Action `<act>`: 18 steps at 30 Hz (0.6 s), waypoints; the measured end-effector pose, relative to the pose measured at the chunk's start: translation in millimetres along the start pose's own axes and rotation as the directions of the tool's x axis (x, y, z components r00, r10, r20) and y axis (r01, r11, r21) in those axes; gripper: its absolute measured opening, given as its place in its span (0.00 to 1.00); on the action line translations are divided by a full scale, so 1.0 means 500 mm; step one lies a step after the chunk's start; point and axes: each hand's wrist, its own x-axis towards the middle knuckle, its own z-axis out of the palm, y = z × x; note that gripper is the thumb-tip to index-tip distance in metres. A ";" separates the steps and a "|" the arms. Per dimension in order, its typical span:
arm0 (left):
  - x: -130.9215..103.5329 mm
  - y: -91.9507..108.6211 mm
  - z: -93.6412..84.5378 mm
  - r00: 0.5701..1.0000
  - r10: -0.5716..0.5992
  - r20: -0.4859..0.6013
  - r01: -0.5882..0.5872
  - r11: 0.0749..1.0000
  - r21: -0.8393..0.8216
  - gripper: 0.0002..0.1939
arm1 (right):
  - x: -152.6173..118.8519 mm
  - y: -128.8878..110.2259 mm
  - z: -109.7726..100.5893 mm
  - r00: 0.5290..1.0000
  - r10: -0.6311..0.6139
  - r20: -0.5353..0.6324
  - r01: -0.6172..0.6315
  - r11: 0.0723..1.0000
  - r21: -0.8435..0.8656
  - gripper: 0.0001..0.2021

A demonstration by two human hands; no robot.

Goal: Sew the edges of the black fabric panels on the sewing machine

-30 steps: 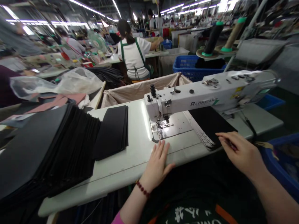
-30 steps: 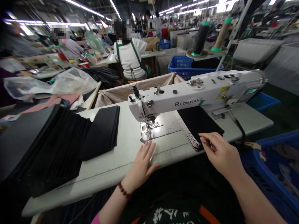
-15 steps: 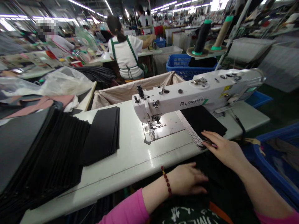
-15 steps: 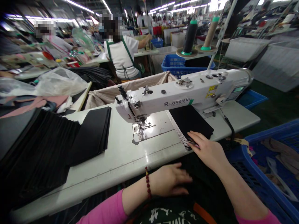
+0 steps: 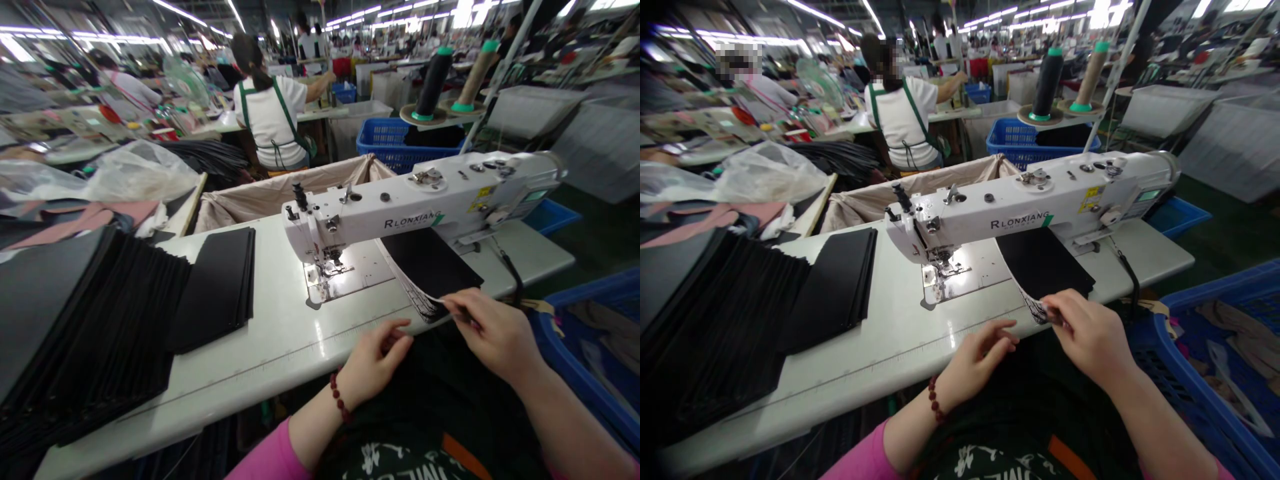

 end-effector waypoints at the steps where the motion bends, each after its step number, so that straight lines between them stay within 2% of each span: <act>1: 0.000 0.004 -0.009 0.997 -0.071 -0.021 0.066 0.978 -0.197 0.24 | -0.004 -0.035 -0.011 0.995 -0.073 0.073 0.068 0.995 0.075 0.10; 2: -0.001 0.008 -0.019 0.991 -0.134 -0.028 0.114 0.924 -0.364 0.26 | -0.008 -0.074 -0.020 0.972 -0.157 0.175 0.130 0.979 0.157 0.10; 4: -0.007 0.017 -0.045 0.973 -0.231 -0.025 0.181 0.822 -0.540 0.29 | -0.016 -0.151 -0.022 0.879 -0.345 0.329 0.230 0.911 0.341 0.07; 5: -0.012 0.022 -0.058 0.964 -0.266 -0.034 0.204 0.809 -0.551 0.31 | -0.017 -0.185 -0.016 0.829 -0.417 0.372 0.252 0.873 0.418 0.06; 7: -0.032 0.032 -0.084 0.950 -0.302 -0.076 0.227 0.839 -0.494 0.39 | -0.015 -0.235 0.008 0.752 -0.518 0.408 0.266 0.804 0.532 0.06; 8: -0.047 0.035 -0.096 0.947 -0.302 -0.108 0.223 0.861 -0.457 0.43 | -0.011 -0.249 0.023 0.718 -0.561 0.412 0.262 0.766 0.588 0.06; 10: -0.085 0.037 -0.124 0.938 -0.283 -0.201 0.186 0.899 -0.397 0.45 | 0.006 -0.257 0.058 0.662 -0.629 0.408 0.213 0.679 0.703 0.07; 11: -0.108 0.034 -0.141 0.925 -0.273 -0.266 0.167 0.918 -0.360 0.43 | 0.017 -0.251 0.076 0.658 -0.632 0.409 0.166 0.652 0.740 0.07; 12: -0.131 0.028 -0.159 0.903 -0.263 -0.340 0.160 0.940 -0.303 0.41 | 0.031 -0.241 0.094 0.677 -0.607 0.416 0.117 0.646 0.754 0.08; 13: -0.155 0.018 -0.179 0.872 -0.249 -0.421 0.170 0.961 -0.217 0.39 | 0.046 -0.227 0.113 0.719 -0.543 0.434 0.067 0.676 0.734 0.09; 15: -0.198 -0.009 -0.219 0.810 -0.197 -0.552 0.263 0.964 0.042 0.31 | 0.078 -0.195 0.154 0.837 -0.333 0.434 0.002 0.795 0.607 0.10; 16: -0.216 -0.024 -0.236 0.789 -0.150 -0.595 0.318 0.929 0.188 0.27 | 0.094 -0.179 0.175 0.880 -0.225 0.418 -0.022 0.860 0.510 0.09; 18: -0.238 -0.051 -0.260 0.752 0.003 -0.659 0.395 0.798 0.455 0.25 | 0.124 -0.152 0.215 0.915 -0.110 0.388 -0.022 0.947 0.320 0.11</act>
